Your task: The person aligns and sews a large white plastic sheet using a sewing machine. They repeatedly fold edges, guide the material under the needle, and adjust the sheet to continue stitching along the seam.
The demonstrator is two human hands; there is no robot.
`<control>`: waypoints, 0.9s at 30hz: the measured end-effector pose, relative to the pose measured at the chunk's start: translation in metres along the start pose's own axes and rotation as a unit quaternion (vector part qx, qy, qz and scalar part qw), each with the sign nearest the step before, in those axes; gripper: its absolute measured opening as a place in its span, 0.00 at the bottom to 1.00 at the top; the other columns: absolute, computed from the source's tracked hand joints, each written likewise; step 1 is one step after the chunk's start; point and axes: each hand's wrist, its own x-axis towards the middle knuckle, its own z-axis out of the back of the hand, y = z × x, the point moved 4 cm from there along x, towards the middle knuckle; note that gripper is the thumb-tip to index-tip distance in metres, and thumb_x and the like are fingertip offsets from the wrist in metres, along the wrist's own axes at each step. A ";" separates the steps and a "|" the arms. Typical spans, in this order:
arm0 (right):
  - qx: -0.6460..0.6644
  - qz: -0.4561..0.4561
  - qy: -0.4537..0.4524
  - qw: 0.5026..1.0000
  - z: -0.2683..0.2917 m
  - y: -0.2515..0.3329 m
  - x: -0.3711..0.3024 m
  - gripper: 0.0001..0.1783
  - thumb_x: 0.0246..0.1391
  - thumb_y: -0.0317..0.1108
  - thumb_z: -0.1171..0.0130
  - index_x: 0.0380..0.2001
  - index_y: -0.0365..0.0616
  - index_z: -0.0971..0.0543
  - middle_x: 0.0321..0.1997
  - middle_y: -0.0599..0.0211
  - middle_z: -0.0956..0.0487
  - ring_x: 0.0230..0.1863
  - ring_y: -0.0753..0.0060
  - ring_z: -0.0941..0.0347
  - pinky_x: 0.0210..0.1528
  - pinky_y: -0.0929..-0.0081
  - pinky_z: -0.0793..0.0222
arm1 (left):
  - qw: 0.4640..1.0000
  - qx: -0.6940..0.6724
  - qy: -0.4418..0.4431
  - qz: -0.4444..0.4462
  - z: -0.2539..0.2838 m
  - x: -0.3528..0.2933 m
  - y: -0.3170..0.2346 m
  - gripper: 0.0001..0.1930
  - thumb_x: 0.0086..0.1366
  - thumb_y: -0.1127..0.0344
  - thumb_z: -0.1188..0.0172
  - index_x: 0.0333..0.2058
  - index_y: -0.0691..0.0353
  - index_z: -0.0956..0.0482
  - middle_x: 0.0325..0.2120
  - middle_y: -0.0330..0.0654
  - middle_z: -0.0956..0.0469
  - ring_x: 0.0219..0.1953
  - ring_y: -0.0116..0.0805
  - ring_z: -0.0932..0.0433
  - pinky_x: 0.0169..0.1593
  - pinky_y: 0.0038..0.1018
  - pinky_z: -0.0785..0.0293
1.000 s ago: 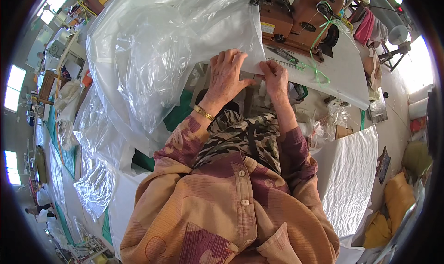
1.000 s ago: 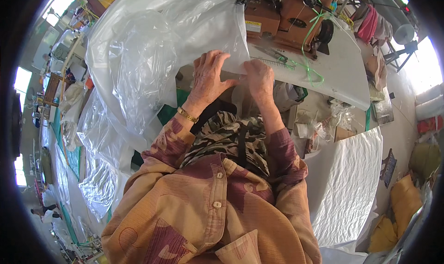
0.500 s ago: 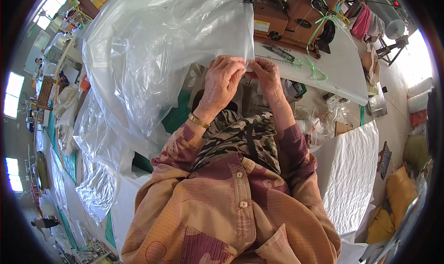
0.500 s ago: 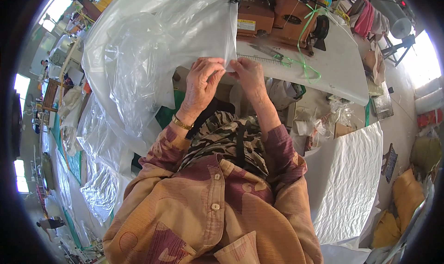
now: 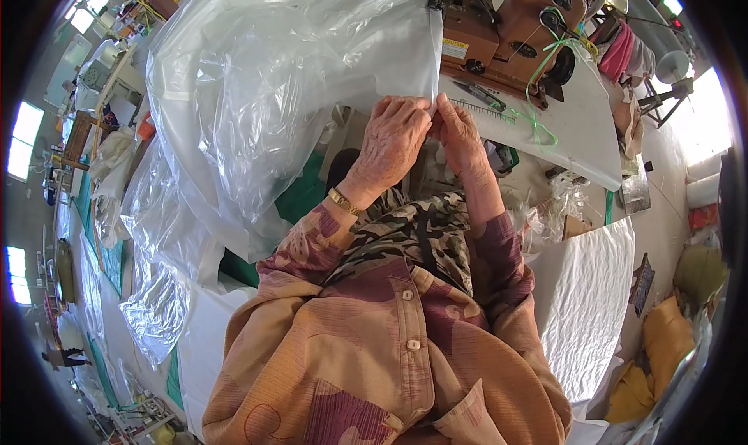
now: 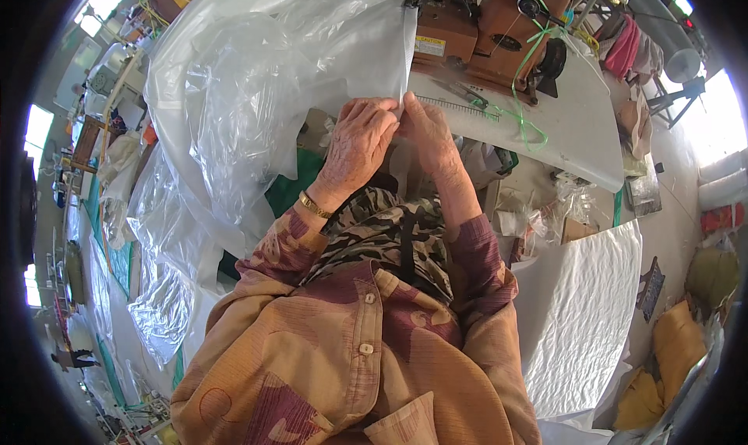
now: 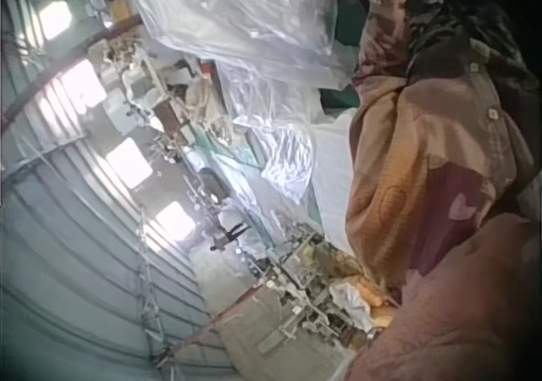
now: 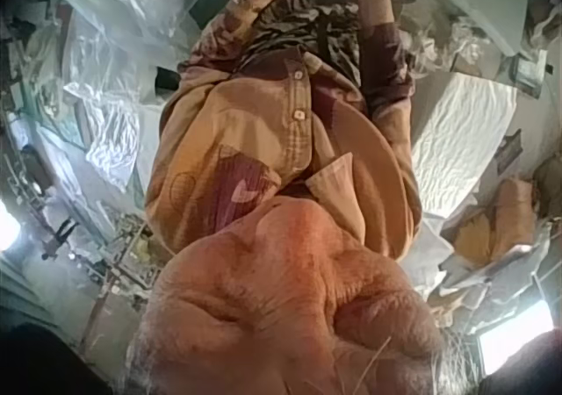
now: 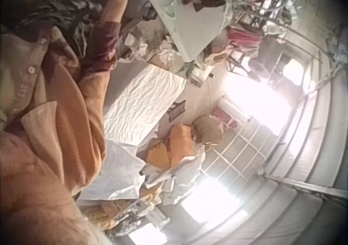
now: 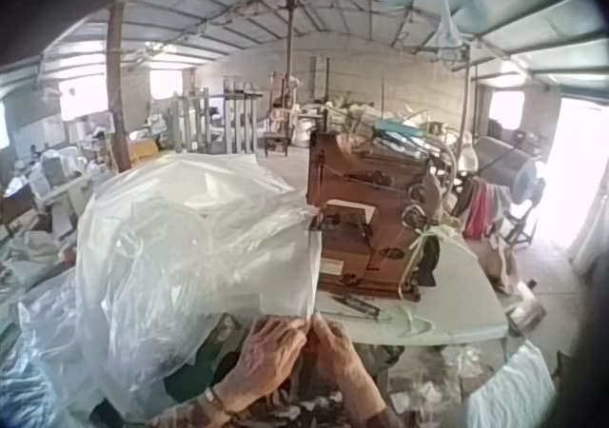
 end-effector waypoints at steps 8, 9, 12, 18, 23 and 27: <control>-0.128 0.011 -0.057 0.990 0.001 0.012 0.003 0.22 0.65 0.44 0.48 0.37 0.32 0.19 0.30 0.65 0.19 0.32 0.76 0.23 0.37 0.75 0.27 | 0.997 -0.018 0.037 0.066 0.011 -0.024 -0.003 0.10 0.60 0.66 0.33 0.37 0.62 0.22 0.41 0.42 0.22 0.43 0.41 0.23 0.50 0.35 0.30; -0.136 0.020 -0.079 0.987 -0.001 0.018 -0.002 0.21 0.65 0.43 0.48 0.35 0.32 0.19 0.29 0.64 0.19 0.31 0.76 0.23 0.35 0.75 0.28 | 0.983 -0.054 0.097 0.143 0.003 -0.033 0.003 0.11 0.61 0.63 0.32 0.38 0.62 0.21 0.41 0.42 0.22 0.43 0.39 0.22 0.49 0.33 0.30; -0.253 0.041 -0.076 0.964 0.007 0.021 0.003 0.21 0.63 0.43 0.47 0.33 0.31 0.19 0.27 0.59 0.18 0.31 0.71 0.20 0.34 0.71 0.28 | 0.839 -0.393 0.148 0.346 -0.032 -0.055 0.034 0.19 0.63 0.50 0.33 0.39 0.62 0.21 0.37 0.37 0.22 0.41 0.31 0.23 0.47 0.30 0.30; -0.548 0.110 -0.138 0.818 -0.008 0.041 -0.008 0.20 0.60 0.44 0.47 0.26 0.35 0.22 0.25 0.46 0.21 0.31 0.41 0.22 0.37 0.55 0.29 | 0.491 -0.722 -0.101 0.476 -0.070 -0.028 0.011 0.20 0.63 0.48 0.32 0.40 0.59 0.23 0.30 0.34 0.24 0.34 0.25 0.26 0.48 0.31 0.29; -0.592 0.112 -0.159 0.782 -0.005 0.033 -0.019 0.17 0.59 0.43 0.46 0.28 0.39 0.24 0.26 0.46 0.21 0.32 0.38 0.23 0.37 0.51 0.30 | 0.456 -0.740 -0.202 0.451 -0.101 -0.033 0.032 0.17 0.60 0.60 0.28 0.40 0.59 0.25 0.36 0.36 0.24 0.39 0.26 0.28 0.46 0.32 0.30; -0.676 0.106 -0.164 0.711 -0.020 0.039 -0.028 0.13 0.59 0.40 0.45 0.31 0.41 0.26 0.27 0.49 0.20 0.33 0.40 0.22 0.37 0.49 0.30 | 0.436 -0.707 -0.252 0.496 -0.087 -0.028 0.025 0.19 0.59 0.63 0.28 0.44 0.64 0.26 0.36 0.36 0.24 0.37 0.27 0.27 0.45 0.31 0.30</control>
